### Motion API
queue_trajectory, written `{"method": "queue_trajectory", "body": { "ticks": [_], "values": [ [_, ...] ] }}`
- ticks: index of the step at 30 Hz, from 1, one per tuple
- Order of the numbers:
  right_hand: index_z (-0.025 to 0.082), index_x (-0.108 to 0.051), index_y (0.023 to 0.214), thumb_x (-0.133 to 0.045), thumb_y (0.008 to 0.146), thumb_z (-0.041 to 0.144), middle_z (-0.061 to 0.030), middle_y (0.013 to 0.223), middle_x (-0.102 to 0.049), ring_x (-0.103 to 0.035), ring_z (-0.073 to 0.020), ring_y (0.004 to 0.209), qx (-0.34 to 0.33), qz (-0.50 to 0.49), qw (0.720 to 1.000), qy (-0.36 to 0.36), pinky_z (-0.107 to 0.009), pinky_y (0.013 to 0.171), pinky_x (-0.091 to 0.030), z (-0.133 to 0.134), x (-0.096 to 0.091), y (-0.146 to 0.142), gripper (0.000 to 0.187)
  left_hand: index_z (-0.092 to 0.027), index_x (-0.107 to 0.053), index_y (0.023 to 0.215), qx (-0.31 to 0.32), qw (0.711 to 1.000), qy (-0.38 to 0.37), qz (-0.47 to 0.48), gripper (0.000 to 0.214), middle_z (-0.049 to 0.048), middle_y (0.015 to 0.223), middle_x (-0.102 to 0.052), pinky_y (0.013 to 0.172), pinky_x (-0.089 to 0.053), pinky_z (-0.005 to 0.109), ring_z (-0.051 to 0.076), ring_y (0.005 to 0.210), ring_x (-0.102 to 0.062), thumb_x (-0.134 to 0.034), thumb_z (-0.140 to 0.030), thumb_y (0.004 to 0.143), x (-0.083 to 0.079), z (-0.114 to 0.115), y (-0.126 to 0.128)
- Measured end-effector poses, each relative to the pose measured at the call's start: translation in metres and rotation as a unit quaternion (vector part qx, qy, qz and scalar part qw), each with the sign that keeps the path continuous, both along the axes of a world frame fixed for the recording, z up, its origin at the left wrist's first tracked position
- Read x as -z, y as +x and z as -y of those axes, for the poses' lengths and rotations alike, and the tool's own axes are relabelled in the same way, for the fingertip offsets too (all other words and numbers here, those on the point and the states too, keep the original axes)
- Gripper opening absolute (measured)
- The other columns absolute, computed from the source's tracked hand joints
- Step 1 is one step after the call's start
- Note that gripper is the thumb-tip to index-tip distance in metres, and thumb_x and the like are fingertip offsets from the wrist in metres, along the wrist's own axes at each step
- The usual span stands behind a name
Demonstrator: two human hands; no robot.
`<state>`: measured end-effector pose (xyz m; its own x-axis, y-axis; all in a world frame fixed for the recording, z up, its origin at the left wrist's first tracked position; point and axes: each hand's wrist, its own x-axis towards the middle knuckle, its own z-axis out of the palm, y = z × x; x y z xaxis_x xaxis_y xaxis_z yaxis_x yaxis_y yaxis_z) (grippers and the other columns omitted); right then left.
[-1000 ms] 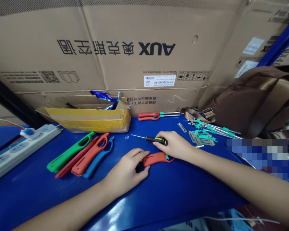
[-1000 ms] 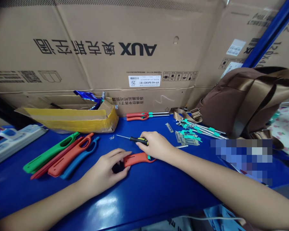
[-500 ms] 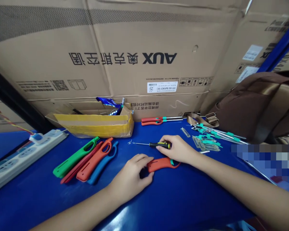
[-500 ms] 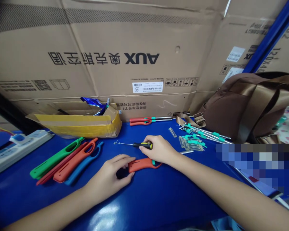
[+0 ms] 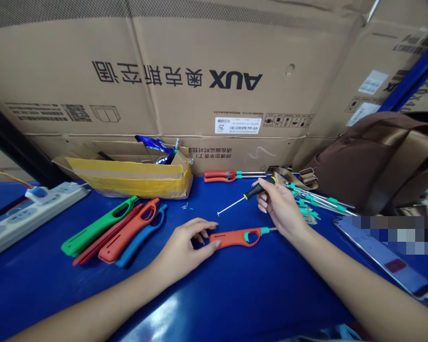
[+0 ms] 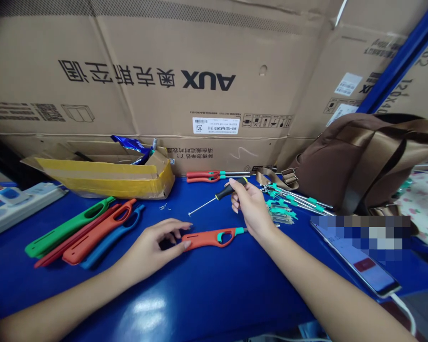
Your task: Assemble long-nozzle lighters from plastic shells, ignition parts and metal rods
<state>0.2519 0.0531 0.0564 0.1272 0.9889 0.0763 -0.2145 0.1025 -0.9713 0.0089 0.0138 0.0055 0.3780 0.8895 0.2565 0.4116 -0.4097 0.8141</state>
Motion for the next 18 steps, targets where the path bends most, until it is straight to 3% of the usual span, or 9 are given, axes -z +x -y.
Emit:
{"method": "queue_trajectory", "body": {
  "ticks": [6, 9, 13, 18],
  "values": [
    [0.019, -0.059, 0.082, -0.083, 0.071, 0.056, 0.0074, 0.058, -0.045, -0.038, -0.0065, 0.045, -0.058, -0.056, 0.996, -0.045, -0.022, 0.043, -0.033, 0.002, 0.016, -0.006, 0.046, -0.017, -0.076, 0.112, -0.047, 0.985, -0.104, 0.126, 0.037, 0.0081, 0.095, -0.076, 0.068, -0.054, 0.028, 0.017, 0.078, -0.065, -0.074, -0.037, 0.082, -0.001, -0.004, 0.002],
    [0.018, -0.059, 0.083, -0.083, 0.071, 0.056, 0.0076, 0.057, -0.046, -0.039, -0.0060, 0.043, -0.069, -0.059, 0.994, -0.053, -0.021, 0.043, -0.033, 0.005, 0.020, -0.008, 0.046, -0.018, -0.077, 0.111, -0.039, 0.982, -0.106, 0.150, 0.035, 0.0072, 0.095, -0.076, 0.070, -0.054, 0.028, 0.017, 0.079, -0.066, -0.075, -0.037, 0.082, -0.004, -0.002, 0.003],
    [0.019, -0.059, 0.082, -0.081, 0.073, 0.059, 0.0078, 0.057, -0.044, -0.039, -0.0060, 0.043, -0.076, -0.048, 0.995, -0.047, -0.021, 0.043, -0.032, 0.008, 0.021, -0.011, 0.047, -0.018, -0.080, 0.093, -0.021, 0.983, -0.094, 0.158, 0.021, 0.0071, 0.095, -0.078, 0.076, -0.054, 0.030, 0.019, 0.084, -0.069, -0.073, -0.036, 0.084, -0.006, 0.001, 0.003],
    [0.019, -0.061, 0.083, -0.081, 0.074, 0.057, 0.0067, 0.056, -0.046, -0.040, -0.0068, 0.043, -0.058, -0.030, 0.997, -0.039, -0.022, 0.043, -0.032, 0.009, 0.020, -0.013, 0.044, -0.018, -0.079, 0.084, -0.011, 0.984, -0.089, 0.156, 0.019, 0.0050, 0.083, -0.077, 0.071, -0.054, 0.028, 0.018, 0.076, -0.069, -0.072, -0.035, 0.087, -0.006, 0.001, 0.002]
  ]
}}
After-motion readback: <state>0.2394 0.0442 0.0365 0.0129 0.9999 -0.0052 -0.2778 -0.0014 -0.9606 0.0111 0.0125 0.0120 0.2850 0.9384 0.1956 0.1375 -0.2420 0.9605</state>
